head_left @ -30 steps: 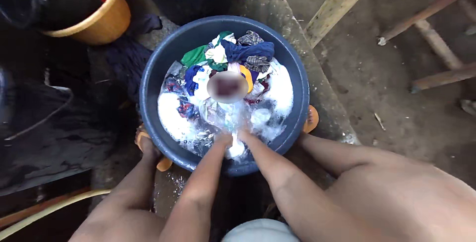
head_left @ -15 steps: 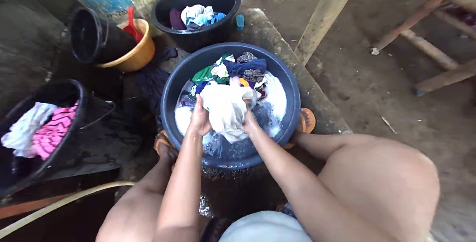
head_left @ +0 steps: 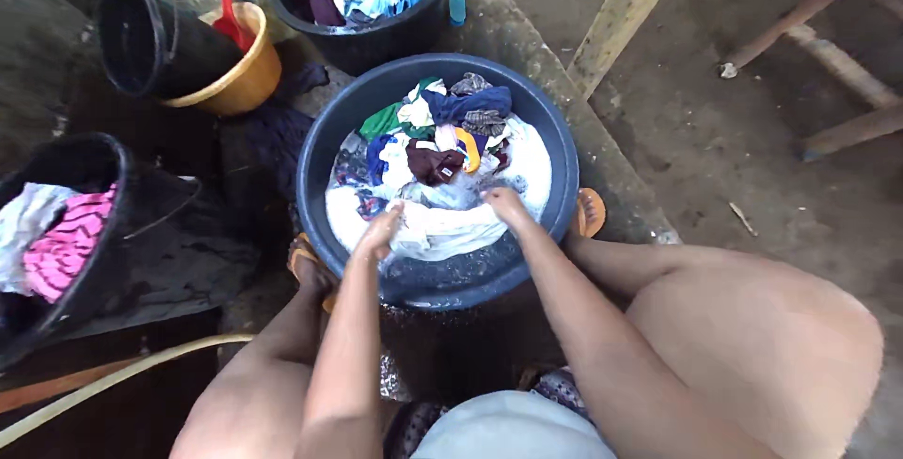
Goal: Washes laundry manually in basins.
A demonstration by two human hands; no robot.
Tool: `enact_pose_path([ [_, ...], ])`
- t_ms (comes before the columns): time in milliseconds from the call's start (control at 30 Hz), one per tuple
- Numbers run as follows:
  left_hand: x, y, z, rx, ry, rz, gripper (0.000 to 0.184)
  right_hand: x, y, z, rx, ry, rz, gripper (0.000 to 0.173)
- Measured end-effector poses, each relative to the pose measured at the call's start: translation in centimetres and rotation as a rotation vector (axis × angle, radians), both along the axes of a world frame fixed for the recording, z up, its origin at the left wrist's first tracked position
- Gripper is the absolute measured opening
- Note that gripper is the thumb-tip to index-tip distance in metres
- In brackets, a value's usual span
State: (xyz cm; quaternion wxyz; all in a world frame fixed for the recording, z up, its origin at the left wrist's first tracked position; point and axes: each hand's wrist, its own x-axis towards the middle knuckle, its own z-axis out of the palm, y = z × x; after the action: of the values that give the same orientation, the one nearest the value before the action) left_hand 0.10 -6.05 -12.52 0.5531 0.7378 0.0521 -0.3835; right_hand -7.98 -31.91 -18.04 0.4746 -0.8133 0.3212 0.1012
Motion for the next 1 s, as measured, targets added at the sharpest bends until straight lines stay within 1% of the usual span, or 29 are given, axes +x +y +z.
enact_pose_path([
  [67, 1.3, 1.1, -3.0, 0.076, 0.009, -0.056, 0.050, -1.0, -0.5, -0.6, -0.055, 0.100, -0.066, 0.043],
  [100, 1.4, 0.9, -4.6, 0.148, 0.009, -0.137, 0.050, -1.0, 0.2, -1.3, -0.071, 0.176, -0.034, 0.052],
  [167, 0.5, -0.7, -7.4, 0.328, 0.007, -0.402, 0.052, -0.6, 3.2, -2.9, -0.112, 0.359, 0.141, 0.085],
  [200, 0.0, -1.8, -8.8, 0.407, 0.009, -0.546, 0.056, -0.2, 4.7, -3.6, -0.124, 0.430, 0.211, 0.097],
  [233, -0.5, -2.7, -10.3, 0.465, -0.001, -0.658, 0.056, 0.0, 5.9, -4.3, -0.117, 0.470, 0.255, 0.104],
  [267, -0.8, -3.5, -11.5, 0.511, -0.023, -0.741, 0.054, 0.2, 6.5, -5.2, -0.102, 0.488, 0.286, 0.106],
  [300, -1.1, -4.0, -12.2, 0.543, -0.045, -0.811, 0.052, 0.4, 6.7, -6.1, -0.074, 0.491, 0.310, 0.104],
  [333, -1.2, -4.5, -12.6, 0.574, -0.066, -0.882, 0.049, 0.4, 6.5, -6.9, -0.054, 0.494, 0.353, 0.094],
  [367, -1.3, -4.9, -12.6, 0.616, -0.082, -0.949, 0.046, 0.5, 5.9, -7.8, -0.035, 0.513, 0.416, 0.078],
  [400, -1.4, -5.2, -12.5, 0.665, -0.084, -0.986, 0.044, 0.6, 5.4, -8.2, -0.001, 0.545, 0.483, 0.069],
  [433, -1.5, -5.3, -12.5, 0.710, -0.085, -0.984, 0.046, 0.8, 4.7, -8.6, 0.014, 0.560, 0.517, 0.064],
  [467, -1.5, -5.5, -12.4, 0.728, -0.088, -0.960, 0.053, 1.0, 4.1, -8.9, -0.006, 0.584, 0.560, 0.060],
  [500, -1.3, -5.6, -12.1, 0.727, -0.098, -0.942, 0.057, 1.4, 3.6, -8.4, -0.052, 0.616, 0.635, 0.053],
  [533, -1.0, -5.9, -11.3, 0.696, -0.099, -0.922, 0.056, 1.8, 3.2, -7.7, -0.084, 0.640, 0.690, 0.051],
  [567, -0.6, -6.3, -10.2, 0.627, -0.081, -0.868, 0.051, 2.2, 2.9, -7.1, -0.087, 0.645, 0.689, 0.053],
  [600, -0.1, -6.6, -8.8, 0.517, -0.038, -0.767, 0.051, 2.5, 2.6, -6.7, -0.073, 0.613, 0.627, 0.056],
  [667, 0.3, -6.8, -5.0, 0.294, 0.044, -0.554, 0.058, 2.4, 2.3, -6.2, -0.075, 0.496, 0.462, 0.058],
  [700, 0.5, -6.6, -2.9, 0.197, 0.049, -0.485, 0.057, 2.2, 2.4, -5.6, -0.078, 0.464, 0.420, 0.060],
  [767, 0.4, -5.8, 2.3, 0.059, 0.005, -0.424, 0.055, 1.2, 2.8, -3.8, -0.041, 0.424, 0.409, 0.065],
  [800, 0.0, -5.2, 5.2, 0.008, -0.040, -0.408, 0.055, 0.7, 3.1, -2.9, -0.001, 0.399, 0.426, 0.062],
  [867, -0.7, -3.8, 9.4, -0.120, -0.134, -0.336, 0.052, -0.2, 3.1, -1.4, 0.090, 0.260, 0.439, 0.040],
  [900, -0.7, -2.8, 10.7, -0.195, -0.172, -0.300, 0.049, -0.6, 2.8, -0.6, 0.154, 0.145, 0.412, 0.032],
  [933, -0.5, -1.6, 11.6, -0.271, -0.197, -0.269, 0.047, -0.8, 2.4, -0.1, 0.225, 0.024, 0.379, 0.028],
  [1000, -0.4, 0.3, 13.2, -0.399, -0.232, -0.233, 0.046, -0.5, 1.5, 2.0, 0.299, -0.133, 0.351, 0.029],
])
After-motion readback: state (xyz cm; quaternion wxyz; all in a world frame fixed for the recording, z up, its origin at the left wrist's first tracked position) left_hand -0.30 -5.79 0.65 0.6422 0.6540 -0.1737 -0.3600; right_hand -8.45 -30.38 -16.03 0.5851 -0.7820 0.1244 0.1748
